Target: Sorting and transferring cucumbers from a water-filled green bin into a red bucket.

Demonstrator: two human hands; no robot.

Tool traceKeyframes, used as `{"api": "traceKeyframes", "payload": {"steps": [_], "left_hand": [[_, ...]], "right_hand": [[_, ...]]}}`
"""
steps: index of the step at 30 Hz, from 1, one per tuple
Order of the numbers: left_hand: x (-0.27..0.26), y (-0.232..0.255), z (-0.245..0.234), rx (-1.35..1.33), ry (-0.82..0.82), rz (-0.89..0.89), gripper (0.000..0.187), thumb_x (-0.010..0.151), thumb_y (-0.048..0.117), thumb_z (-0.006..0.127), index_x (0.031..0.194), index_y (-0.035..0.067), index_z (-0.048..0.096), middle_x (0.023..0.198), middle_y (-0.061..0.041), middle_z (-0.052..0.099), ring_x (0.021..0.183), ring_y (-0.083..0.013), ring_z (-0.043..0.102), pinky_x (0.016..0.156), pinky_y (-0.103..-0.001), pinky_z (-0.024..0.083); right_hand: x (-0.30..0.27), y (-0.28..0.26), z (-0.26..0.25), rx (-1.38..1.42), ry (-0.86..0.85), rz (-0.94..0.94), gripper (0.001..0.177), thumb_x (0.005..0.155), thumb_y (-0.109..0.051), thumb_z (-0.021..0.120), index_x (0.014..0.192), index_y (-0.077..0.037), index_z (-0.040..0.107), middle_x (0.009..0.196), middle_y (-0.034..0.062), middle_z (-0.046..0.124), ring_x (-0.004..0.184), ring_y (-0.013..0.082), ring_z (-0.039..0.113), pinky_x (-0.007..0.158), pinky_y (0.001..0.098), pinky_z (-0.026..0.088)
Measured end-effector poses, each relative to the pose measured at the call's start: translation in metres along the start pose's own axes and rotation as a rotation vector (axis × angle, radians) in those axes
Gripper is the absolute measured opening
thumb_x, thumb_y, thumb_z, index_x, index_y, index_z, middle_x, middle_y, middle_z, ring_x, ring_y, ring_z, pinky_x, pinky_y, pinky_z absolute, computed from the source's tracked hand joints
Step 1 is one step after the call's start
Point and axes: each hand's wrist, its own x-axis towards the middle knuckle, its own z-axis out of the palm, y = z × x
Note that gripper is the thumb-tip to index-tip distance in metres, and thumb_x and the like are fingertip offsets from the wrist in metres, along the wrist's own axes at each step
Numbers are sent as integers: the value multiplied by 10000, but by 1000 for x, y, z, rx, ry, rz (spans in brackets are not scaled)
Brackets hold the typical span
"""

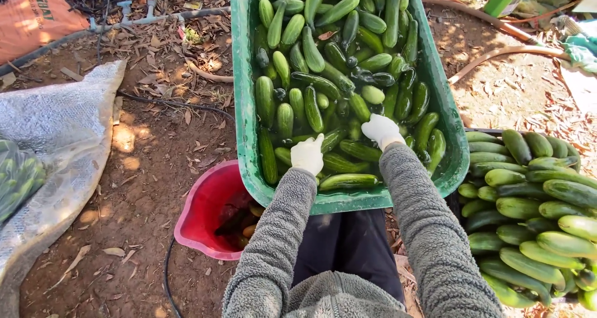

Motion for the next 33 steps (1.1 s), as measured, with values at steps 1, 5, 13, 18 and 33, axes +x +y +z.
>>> {"api": "traceKeyframes", "payload": {"steps": [1,5,13,18,33], "left_hand": [[3,2,5,0,0,4,616,862,277,693,1457,316,536,1152,-17,722,935,-299,748,815,-484,618],[-6,18,-15,-48,59,-31,626,852,376,714,1441,225,567,1288,-89,689,1000,-338,727,846,-500,602],[-23,38,-32,-607,523,102,450,995,305,634,1395,105,588,967,-171,703,886,-427,700,785,-535,580],[-40,41,-61,-1155,-282,-218,773,820,530,822,1426,144,540,1126,-134,748,707,-253,779,606,-287,665],[-32,42,-35,-568,-272,-38,802,717,520,844,1444,380,536,1342,-122,664,1286,-291,632,1134,-423,498]], "right_hand": [[-3,5,-6,2,2,4,585,915,-318,440,1399,-33,602,1364,275,642,1320,460,567,1096,574,451],[-28,23,-23,228,-107,-6,602,860,-268,554,1410,-23,573,837,174,776,703,263,775,759,376,630],[-143,23,-59,776,-249,-65,554,975,-57,523,1487,131,427,1089,267,702,854,248,728,809,326,623],[-125,45,-30,900,-371,-231,493,971,-29,571,1450,75,510,1075,288,726,861,302,762,780,353,634],[-66,16,12,573,-178,-132,544,701,-464,921,1162,-216,776,685,80,759,604,141,733,647,231,631]]}}
